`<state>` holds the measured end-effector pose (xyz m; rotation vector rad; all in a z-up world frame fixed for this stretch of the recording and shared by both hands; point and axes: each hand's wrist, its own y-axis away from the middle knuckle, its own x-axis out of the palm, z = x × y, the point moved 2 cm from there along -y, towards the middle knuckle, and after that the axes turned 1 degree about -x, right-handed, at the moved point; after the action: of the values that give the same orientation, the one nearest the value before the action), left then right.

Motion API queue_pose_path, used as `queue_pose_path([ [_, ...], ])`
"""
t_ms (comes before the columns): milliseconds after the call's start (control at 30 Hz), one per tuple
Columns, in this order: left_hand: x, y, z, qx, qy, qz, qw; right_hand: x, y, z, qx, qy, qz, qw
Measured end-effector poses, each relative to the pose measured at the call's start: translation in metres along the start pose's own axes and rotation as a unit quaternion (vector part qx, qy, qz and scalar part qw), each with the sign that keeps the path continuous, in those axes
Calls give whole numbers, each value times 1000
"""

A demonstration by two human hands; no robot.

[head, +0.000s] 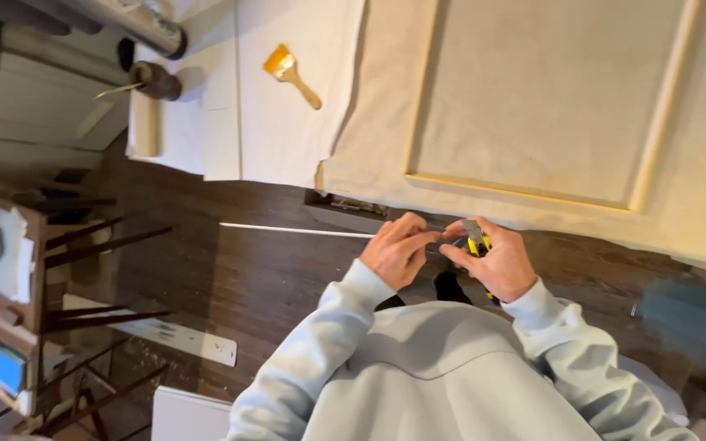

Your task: Cutting and preparing a thin strip of material and checking its fit within a picture frame.

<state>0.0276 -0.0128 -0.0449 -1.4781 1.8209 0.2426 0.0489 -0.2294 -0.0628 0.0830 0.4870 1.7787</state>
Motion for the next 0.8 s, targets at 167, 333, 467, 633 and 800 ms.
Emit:
queue_pose_path([
  [167, 24, 11, 36, -95, 19, 101, 990, 34, -12, -40, 4, -52, -53, 997],
  [333, 63, 19, 92, -85, 30, 121, 989, 30, -30, -102, 45, 10, -113, 993],
  [467, 42, 34, 154, 4, -17, 110, 994, 27, -44, -123, 54, -71, -181, 979],
  [633, 41, 40, 230, 53, -110, 37, 992, 45, -59, -133, 70, -8, -240, 968],
  [800, 74, 46, 239, 3, -51, 98, 994, 52, -44, -127, 59, 33, -299, 952],
])
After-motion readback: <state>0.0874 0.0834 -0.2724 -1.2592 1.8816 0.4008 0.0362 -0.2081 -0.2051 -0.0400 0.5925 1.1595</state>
